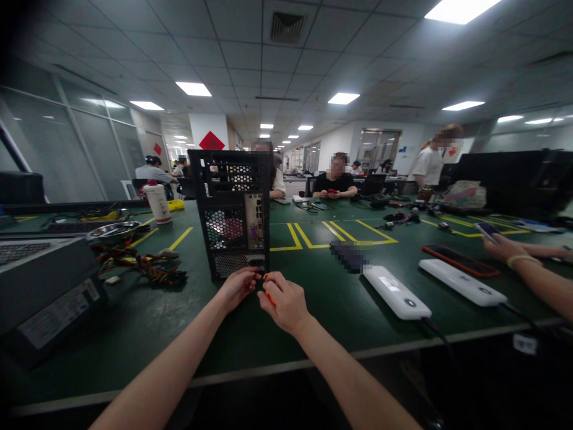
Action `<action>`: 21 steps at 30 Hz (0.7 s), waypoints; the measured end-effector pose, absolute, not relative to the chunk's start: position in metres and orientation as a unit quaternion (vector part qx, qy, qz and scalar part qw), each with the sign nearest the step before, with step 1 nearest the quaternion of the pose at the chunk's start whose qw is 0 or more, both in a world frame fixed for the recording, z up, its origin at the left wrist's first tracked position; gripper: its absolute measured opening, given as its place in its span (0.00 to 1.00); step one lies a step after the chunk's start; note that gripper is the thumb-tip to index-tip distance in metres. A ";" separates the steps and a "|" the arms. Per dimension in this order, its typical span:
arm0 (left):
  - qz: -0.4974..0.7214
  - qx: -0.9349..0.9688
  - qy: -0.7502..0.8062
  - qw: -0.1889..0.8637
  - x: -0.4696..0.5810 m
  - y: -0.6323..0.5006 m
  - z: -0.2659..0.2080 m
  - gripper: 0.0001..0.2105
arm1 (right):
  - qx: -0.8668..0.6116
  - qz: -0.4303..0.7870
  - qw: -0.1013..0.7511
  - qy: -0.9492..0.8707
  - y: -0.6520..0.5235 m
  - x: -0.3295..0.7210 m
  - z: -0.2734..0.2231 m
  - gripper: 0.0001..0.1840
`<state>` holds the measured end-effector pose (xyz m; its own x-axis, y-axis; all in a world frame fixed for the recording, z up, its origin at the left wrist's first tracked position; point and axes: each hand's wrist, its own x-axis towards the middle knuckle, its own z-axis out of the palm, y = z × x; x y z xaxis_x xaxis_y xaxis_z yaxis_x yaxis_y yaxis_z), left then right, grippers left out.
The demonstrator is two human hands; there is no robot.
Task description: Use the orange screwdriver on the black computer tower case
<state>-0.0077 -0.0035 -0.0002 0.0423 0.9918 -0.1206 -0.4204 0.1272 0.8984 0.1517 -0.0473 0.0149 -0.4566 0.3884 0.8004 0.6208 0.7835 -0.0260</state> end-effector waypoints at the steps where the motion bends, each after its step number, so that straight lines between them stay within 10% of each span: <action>1: 0.560 0.354 0.403 0.631 -0.008 -0.003 -0.001 0.12 | -0.288 -0.135 0.421 -0.849 -0.047 0.151 0.015 0.08; 21: 0.559 0.355 0.404 0.631 -0.008 -0.002 -0.002 0.11 | -0.256 -0.094 0.373 -0.887 -0.054 0.149 0.019 0.15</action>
